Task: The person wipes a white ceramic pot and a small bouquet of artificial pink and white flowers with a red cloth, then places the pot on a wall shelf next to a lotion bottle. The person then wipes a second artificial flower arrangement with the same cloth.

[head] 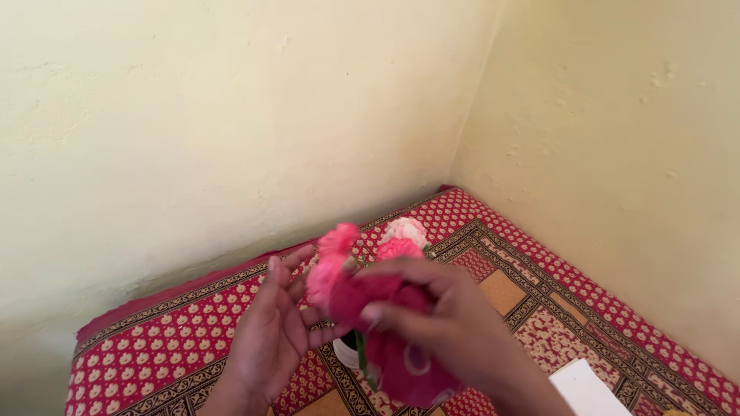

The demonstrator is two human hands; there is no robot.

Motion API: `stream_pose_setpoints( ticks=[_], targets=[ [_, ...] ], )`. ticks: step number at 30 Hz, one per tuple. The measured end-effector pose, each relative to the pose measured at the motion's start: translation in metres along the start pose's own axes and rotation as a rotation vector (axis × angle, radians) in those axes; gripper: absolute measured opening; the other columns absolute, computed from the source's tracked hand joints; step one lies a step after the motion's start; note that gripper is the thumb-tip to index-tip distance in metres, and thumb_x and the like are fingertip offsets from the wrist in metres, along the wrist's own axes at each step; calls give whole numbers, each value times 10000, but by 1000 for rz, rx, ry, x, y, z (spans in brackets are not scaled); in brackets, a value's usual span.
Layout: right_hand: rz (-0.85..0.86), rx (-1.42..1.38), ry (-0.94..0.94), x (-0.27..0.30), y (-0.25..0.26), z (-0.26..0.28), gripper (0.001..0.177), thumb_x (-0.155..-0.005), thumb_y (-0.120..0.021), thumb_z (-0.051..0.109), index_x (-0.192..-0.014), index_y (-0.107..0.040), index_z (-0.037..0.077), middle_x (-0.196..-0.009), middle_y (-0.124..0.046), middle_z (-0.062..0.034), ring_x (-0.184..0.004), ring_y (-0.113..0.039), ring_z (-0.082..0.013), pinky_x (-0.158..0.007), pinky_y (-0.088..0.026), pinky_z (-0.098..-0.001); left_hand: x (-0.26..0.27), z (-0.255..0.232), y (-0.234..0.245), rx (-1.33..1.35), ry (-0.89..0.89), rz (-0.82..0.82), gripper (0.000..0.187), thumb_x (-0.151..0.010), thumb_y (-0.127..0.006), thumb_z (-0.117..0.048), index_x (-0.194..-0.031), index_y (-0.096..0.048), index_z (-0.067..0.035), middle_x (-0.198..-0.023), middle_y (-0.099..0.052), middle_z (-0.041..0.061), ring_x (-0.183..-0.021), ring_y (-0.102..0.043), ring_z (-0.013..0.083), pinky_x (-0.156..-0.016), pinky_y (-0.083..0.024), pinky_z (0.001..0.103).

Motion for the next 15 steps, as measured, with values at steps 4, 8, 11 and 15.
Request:
stream_pose_setpoints(
  ticks=[4,8,11,15],
  targets=[
    [-404,-146,235,1,13,5,460,-811,-718,121,-1268,-696,174,-938,-768,22,-736,-731,-73,-615,-619,-243,3,-2,-7,94,-8,31,797,-946,-214,-676,-1441,-481,-111,-1300,-673,158,-1126,-689,287,-958,-548,495],
    [89,433,606,14,-42,29,467,-792,-774,122,-1249,-676,133,-1055,-726,-49,-916,-691,-198,-737,-555,-330,4,-2,-16,205,-50,103,859,-943,-183,-716,-1431,-485,-77,-1280,-659,195,-1144,-655,299,-1009,-499,467],
    [357,601,579,27,-59,36,425,-803,-777,108,-1219,-687,124,-1096,-726,-76,-979,-703,-259,-799,-543,-368,0,4,-10,203,-40,56,882,-925,-175,-736,-1432,-506,-95,-1269,-681,169,-1132,-671,276,-1012,-499,430],
    [-113,375,603,29,-26,55,402,-832,-745,87,-1223,-650,108,-1123,-711,-87,-992,-734,-257,-839,-568,-355,-3,5,-7,190,-103,122,879,-958,-173,-710,-1388,-509,-21,-1211,-676,163,-1062,-658,263,-968,-512,425]
  ],
)
Point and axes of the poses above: each hand's wrist, its own x-axis away from the middle knuckle, its own y-axis out of the back of the hand, z = x × y, the point moved 6 cm from there along -x, towards the middle knuckle
